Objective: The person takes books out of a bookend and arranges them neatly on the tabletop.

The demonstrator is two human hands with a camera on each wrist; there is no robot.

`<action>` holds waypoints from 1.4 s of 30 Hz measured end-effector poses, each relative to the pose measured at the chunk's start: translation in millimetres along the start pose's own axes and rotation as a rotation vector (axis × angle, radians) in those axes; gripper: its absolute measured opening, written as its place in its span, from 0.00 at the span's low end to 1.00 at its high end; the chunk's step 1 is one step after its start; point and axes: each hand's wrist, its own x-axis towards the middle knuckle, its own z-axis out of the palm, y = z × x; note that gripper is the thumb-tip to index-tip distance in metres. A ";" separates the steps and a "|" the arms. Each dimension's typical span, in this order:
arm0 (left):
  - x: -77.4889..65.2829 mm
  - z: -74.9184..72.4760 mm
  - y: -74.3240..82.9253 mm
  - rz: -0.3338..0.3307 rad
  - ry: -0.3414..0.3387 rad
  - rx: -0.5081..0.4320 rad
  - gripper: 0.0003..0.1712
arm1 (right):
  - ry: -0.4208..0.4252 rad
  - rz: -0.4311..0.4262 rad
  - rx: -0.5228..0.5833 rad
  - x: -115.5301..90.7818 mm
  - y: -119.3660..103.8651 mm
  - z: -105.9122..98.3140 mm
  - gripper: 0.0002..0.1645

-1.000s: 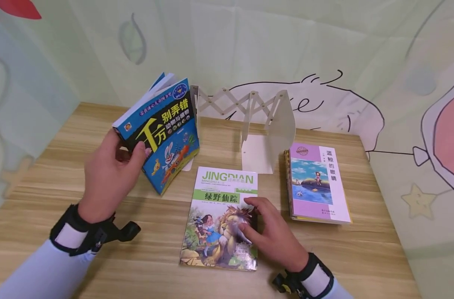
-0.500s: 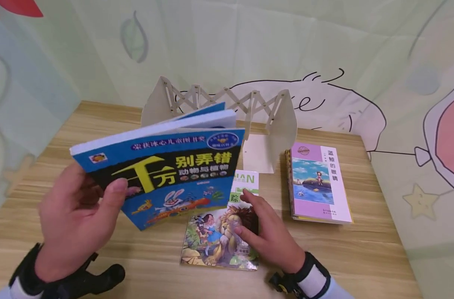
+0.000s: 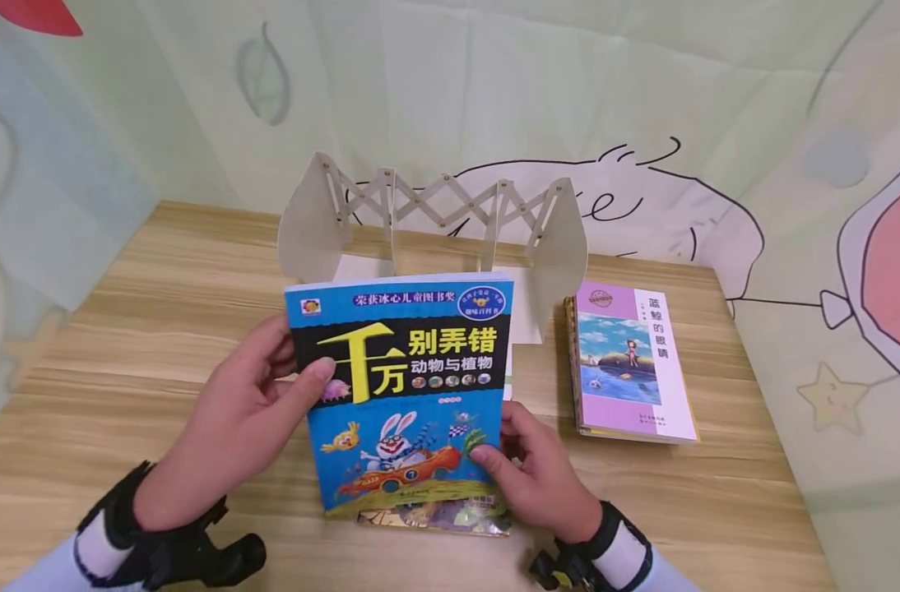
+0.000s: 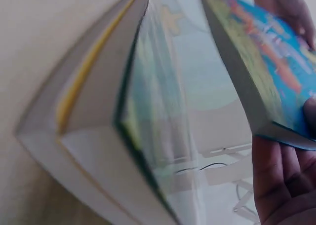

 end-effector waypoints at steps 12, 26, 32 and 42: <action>19.0 2.7 -31.5 0.049 0.010 0.346 0.37 | 0.003 0.437 0.212 -18.0 18.4 -8.5 0.25; 24.7 -0.5 -40.1 0.025 -0.009 0.408 0.35 | -0.082 0.771 -0.225 -10.3 12.5 -12.6 0.26; 26.6 3.4 -44.3 0.026 -0.030 0.420 0.36 | -0.135 0.768 -0.384 -7.1 9.5 -15.2 0.26; 33.7 10.7 -50.1 0.051 -0.049 0.520 0.38 | -0.158 0.742 -0.707 6.0 0.5 -22.2 0.31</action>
